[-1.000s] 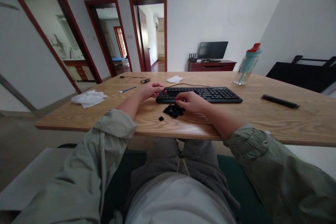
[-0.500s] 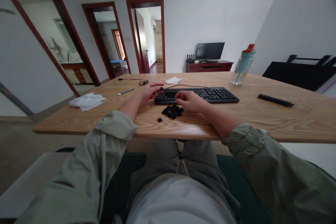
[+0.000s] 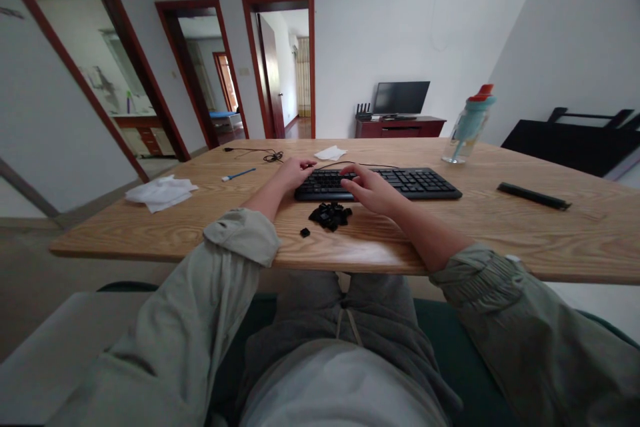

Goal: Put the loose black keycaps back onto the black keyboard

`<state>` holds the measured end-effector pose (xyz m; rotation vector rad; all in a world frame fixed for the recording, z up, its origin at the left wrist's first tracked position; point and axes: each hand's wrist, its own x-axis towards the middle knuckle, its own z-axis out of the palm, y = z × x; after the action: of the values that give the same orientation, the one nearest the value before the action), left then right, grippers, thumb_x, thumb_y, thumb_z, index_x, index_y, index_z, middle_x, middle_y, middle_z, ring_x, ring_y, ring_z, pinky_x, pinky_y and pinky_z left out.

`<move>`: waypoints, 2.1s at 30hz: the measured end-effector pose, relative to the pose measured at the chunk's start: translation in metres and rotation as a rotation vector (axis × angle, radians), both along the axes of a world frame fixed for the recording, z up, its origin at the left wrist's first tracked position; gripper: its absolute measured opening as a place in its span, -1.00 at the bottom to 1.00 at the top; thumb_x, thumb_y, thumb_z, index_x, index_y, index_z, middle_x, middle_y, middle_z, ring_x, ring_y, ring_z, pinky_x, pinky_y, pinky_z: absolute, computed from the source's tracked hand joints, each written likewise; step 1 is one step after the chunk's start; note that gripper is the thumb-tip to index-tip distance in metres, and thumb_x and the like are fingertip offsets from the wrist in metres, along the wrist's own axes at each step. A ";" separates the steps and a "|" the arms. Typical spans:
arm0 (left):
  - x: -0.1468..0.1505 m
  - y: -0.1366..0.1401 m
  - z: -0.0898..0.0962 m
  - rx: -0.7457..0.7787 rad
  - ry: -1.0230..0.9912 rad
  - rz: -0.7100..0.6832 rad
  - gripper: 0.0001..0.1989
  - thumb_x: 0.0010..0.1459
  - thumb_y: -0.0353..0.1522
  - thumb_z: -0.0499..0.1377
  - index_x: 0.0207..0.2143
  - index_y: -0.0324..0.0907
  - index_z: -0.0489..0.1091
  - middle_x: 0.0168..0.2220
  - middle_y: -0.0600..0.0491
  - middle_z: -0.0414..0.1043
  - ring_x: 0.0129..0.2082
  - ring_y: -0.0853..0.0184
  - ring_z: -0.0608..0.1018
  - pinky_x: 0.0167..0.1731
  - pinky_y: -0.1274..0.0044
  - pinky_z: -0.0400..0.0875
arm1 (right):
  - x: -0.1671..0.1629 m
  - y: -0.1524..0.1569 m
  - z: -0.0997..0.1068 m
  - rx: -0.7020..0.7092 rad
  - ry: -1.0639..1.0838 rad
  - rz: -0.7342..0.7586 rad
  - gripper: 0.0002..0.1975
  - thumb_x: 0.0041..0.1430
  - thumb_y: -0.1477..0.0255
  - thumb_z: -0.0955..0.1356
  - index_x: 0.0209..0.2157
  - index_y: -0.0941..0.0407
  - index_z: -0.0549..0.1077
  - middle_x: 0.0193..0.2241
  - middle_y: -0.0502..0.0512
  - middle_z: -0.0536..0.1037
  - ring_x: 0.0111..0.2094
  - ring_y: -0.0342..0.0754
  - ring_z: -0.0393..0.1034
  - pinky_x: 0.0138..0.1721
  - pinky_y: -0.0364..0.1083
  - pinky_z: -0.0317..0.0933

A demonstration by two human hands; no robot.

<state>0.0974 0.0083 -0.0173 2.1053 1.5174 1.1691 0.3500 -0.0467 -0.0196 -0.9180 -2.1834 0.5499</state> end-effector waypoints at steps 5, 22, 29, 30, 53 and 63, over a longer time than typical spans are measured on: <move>-0.001 -0.001 -0.003 0.036 0.125 -0.043 -0.72 0.08 -0.43 0.28 -0.11 -0.19 0.56 -0.25 -0.01 0.51 -0.21 0.24 0.53 -0.02 0.42 0.38 | 0.001 0.003 0.004 0.024 0.013 -0.007 -0.56 0.27 0.10 0.26 -0.02 0.15 0.39 -0.57 -0.06 0.38 -0.53 -0.11 0.26 -0.44 -0.13 0.05; 0.002 0.007 -0.010 0.054 0.481 -0.023 -0.68 0.21 -0.33 0.16 -0.03 -0.12 0.58 -0.10 0.02 0.60 -0.10 0.23 0.57 0.00 0.46 0.42 | 0.001 0.006 0.002 0.050 -0.009 -0.009 -0.65 0.29 0.14 0.26 -0.16 0.14 0.44 -0.57 -0.06 0.36 -0.53 -0.15 0.22 -0.44 -0.14 0.02; 0.002 0.007 -0.006 0.082 0.570 0.021 -0.72 0.22 -0.30 0.16 -0.11 -0.14 0.61 -0.10 0.00 0.59 -0.10 0.24 0.56 -0.01 0.48 0.41 | 0.001 0.008 0.000 0.048 0.010 0.003 -0.64 0.29 0.13 0.26 -0.16 0.14 0.44 -0.58 -0.07 0.34 -0.53 -0.15 0.20 -0.45 -0.15 0.01; 0.003 0.007 -0.006 0.072 0.571 0.026 -0.72 0.23 -0.29 0.17 -0.10 -0.13 0.61 -0.12 0.01 0.60 -0.11 0.24 0.57 -0.02 0.49 0.42 | 0.001 0.008 0.000 0.043 0.007 -0.001 -0.63 0.29 0.13 0.26 -0.16 0.14 0.44 -0.58 -0.07 0.34 -0.54 -0.15 0.20 -0.46 -0.15 0.01; 0.002 0.008 -0.006 0.073 0.539 0.057 -0.74 0.23 -0.25 0.18 -0.15 -0.13 0.62 -0.17 0.00 0.61 -0.19 0.24 0.57 -0.11 0.48 0.41 | 0.002 0.007 0.002 0.048 -0.005 -0.025 -0.62 0.26 0.12 0.26 -0.21 0.16 0.47 -0.58 -0.04 0.36 -0.51 -0.13 0.23 -0.44 -0.13 0.02; 0.000 0.001 0.003 0.055 0.708 0.002 -0.61 0.14 -0.42 0.11 -0.03 -0.09 0.59 -0.02 0.08 0.57 0.00 0.27 0.54 0.10 0.54 0.36 | 0.002 0.005 0.003 0.055 0.005 -0.005 -0.63 0.27 0.14 0.27 -0.25 0.17 0.47 -0.54 -0.02 0.38 -0.48 -0.14 0.21 -0.41 -0.14 0.04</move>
<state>0.0976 0.0096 -0.0142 2.7212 1.7547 0.4646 0.3517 -0.0416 -0.0167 -0.8914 -2.1803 0.4867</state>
